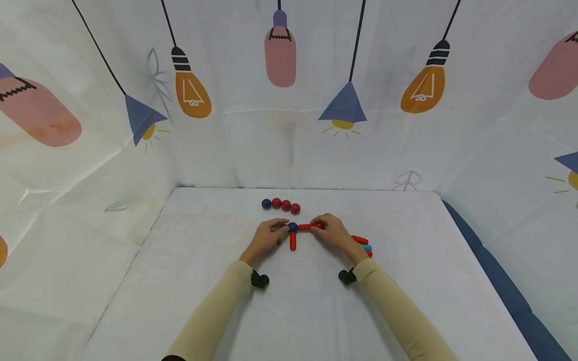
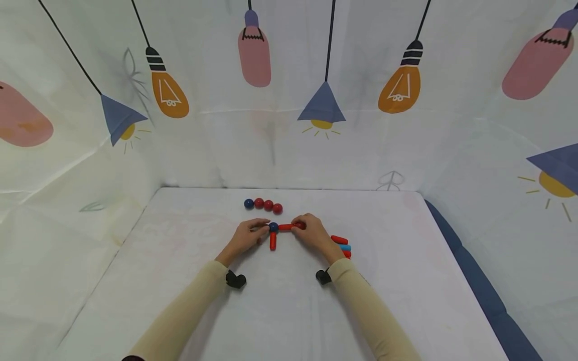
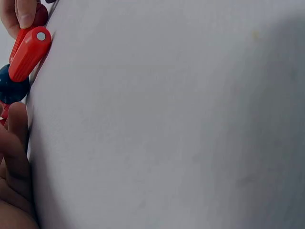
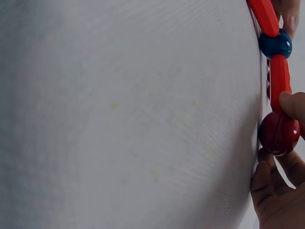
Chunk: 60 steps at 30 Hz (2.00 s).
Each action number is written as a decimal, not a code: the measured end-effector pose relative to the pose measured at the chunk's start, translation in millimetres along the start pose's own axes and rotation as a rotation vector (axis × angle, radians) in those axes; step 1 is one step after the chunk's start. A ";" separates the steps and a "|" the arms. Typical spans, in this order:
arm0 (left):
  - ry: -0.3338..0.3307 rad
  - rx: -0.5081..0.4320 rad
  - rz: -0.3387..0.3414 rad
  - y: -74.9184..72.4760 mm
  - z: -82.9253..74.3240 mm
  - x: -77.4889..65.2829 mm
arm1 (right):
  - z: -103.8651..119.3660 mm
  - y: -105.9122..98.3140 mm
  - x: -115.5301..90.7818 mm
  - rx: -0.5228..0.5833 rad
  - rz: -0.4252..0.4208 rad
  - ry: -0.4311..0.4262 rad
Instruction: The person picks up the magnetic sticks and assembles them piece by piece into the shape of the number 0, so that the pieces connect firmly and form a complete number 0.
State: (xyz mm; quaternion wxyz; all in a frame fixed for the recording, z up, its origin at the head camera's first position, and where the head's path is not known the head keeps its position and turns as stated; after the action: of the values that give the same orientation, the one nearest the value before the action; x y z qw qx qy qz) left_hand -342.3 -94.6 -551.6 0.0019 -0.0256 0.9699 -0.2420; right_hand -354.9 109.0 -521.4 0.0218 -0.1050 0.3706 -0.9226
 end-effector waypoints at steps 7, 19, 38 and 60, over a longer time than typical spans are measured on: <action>0.032 0.049 -0.012 -3.5 -13.1 12.7 | -2.7 1.0 1.6 -0.012 0.006 -0.014; 0.270 0.111 -0.059 -8.3 -55.8 46.4 | -6.9 2.0 3.2 0.011 0.009 -0.021; 0.324 0.270 -0.040 15.2 -60.0 61.7 | -3.6 2.1 3.2 0.002 0.012 -0.017; 0.330 0.407 0.001 24.0 -58.8 63.3 | -4.8 1.9 3.7 -0.005 0.005 -0.023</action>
State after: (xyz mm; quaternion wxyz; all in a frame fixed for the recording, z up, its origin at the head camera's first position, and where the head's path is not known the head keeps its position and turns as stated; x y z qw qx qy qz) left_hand -407.6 -49.0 -510.4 -0.1510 0.0156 0.8885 -0.4331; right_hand -359.6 110.4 -525.4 0.0279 -0.1146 0.3726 -0.9204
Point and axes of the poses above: each hand's wrist, its own x-axis towards the middle knuckle, its own y-axis out of the palm, z = x × y, the point moved 10 cm from there along x, towards the middle knuckle, and after that the axes turned 15 degrees about -z, right-handed, at the moved point
